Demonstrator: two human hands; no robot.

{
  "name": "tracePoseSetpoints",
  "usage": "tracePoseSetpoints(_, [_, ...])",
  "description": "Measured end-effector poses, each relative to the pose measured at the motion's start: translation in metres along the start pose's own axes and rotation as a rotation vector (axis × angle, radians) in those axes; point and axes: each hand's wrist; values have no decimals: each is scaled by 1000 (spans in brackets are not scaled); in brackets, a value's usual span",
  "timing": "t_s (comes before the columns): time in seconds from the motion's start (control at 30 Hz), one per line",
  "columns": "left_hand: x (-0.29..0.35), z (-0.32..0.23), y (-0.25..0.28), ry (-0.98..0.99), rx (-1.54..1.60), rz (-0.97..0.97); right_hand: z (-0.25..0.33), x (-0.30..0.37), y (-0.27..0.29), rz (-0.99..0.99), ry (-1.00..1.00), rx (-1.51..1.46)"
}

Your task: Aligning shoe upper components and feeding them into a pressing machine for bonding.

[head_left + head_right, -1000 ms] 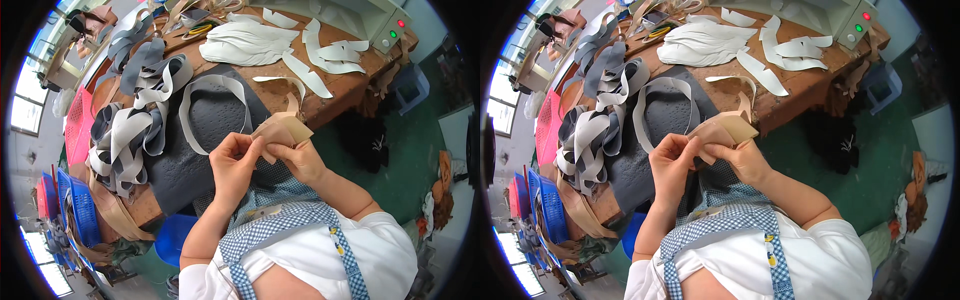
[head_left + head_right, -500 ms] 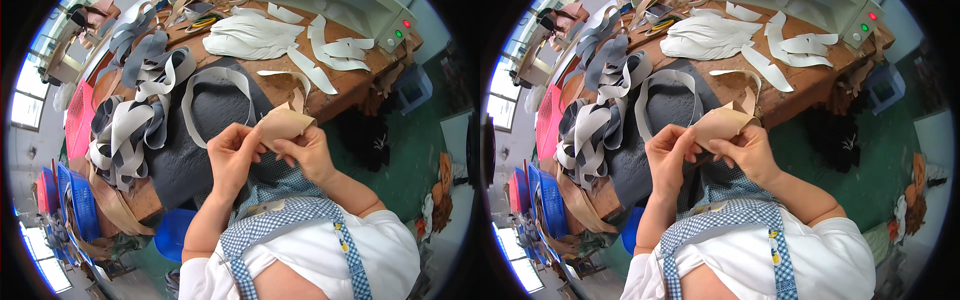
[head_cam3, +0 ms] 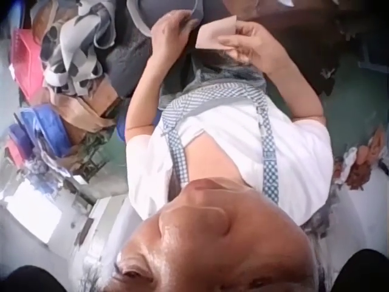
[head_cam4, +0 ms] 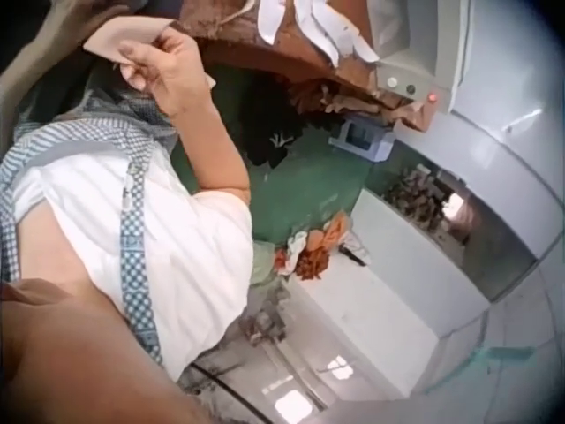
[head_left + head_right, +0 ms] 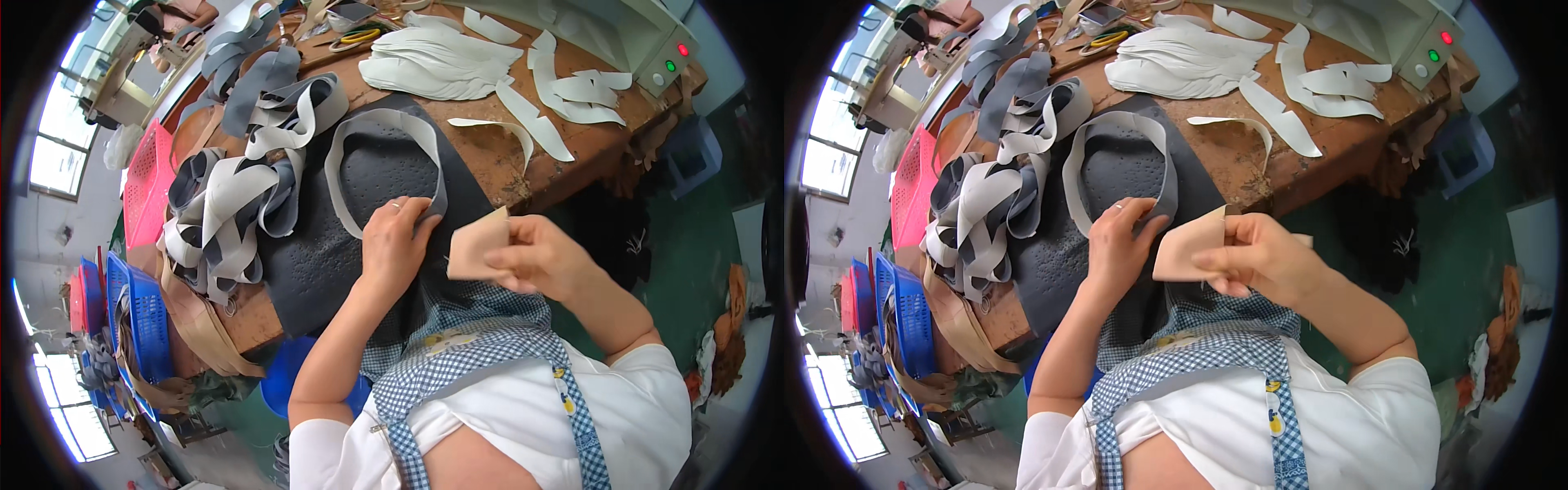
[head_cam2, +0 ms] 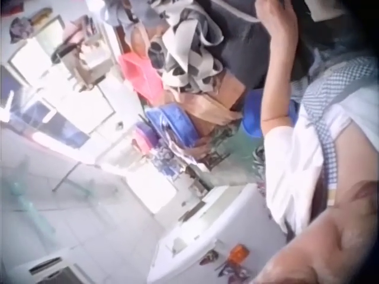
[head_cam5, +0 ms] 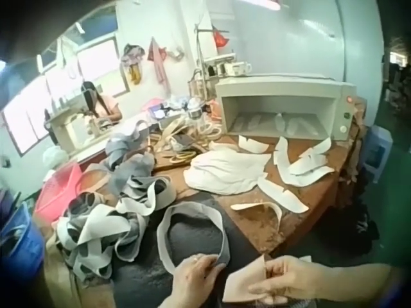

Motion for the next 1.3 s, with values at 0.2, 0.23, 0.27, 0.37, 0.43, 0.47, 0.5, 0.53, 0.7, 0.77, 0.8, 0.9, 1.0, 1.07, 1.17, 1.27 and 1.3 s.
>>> tracePoseSetpoints(0.2, [-21, -14, 59, 204, 435, -104, -35, -45, -6, -72, 3, -297])
tracePoseSetpoints(0.23, [-20, -20, 73, 239, 482, -108, -34, -55, -11, -39, 16, -323])
tracePoseSetpoints(0.27, [-18, -22, 82, 232, 469, -111, -30, -64, -19, -49, 29, -352])
tracePoseSetpoints(0.37, [-14, -43, 101, 10, 335, -73, -30, -103, -26, 56, 109, -417])
tracePoseSetpoints(0.43, [-2, -53, 104, 29, 355, -35, -25, -118, -41, 13, 103, -516])
tracePoseSetpoints(0.47, [4, -59, 103, 89, 381, -11, -22, -122, -44, 161, 229, -525])
tracePoseSetpoints(0.5, [11, -60, 100, 118, 398, -21, -20, -125, -47, 311, 352, -529])
tracePoseSetpoints(0.53, [16, -59, 96, 145, 384, -62, -25, -131, -43, 399, 371, -542])
tracePoseSetpoints(0.7, [37, -45, 79, 300, 516, -208, -37, -118, -38, 341, 361, -319])
tracePoseSetpoints(0.77, [42, -42, 73, 299, 545, -251, -48, -113, -34, 237, 257, -342])
tracePoseSetpoints(0.8, [43, -40, 72, 279, 543, -257, -49, -114, -31, 224, 240, -314])
tracePoseSetpoints(0.9, [44, -36, 71, 263, 535, -242, -58, -116, -25, 217, 209, -283])
tracePoseSetpoints(1.0, [40, -40, 71, 397, 707, -316, -61, -114, -25, 227, 190, -319])
tracePoseSetpoints(1.07, [40, -39, 73, 421, 751, -317, -60, -112, -27, 229, 182, -356])
tracePoseSetpoints(1.17, [40, -38, 75, 456, 782, -313, -60, -110, -30, 232, 140, -373])
tracePoseSetpoints(1.27, [41, -35, 75, 471, 764, -254, -57, -108, -32, 252, 156, -373])
tracePoseSetpoints(1.3, [40, -34, 75, 462, 756, -253, -59, -109, -31, 239, 157, -350])
Point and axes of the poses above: each hand's wrist, its own x-axis away from the middle knuckle, its own y-axis out of the back of the hand, z = x × y, and after that the axes turned 9 degrees about x, right-handed
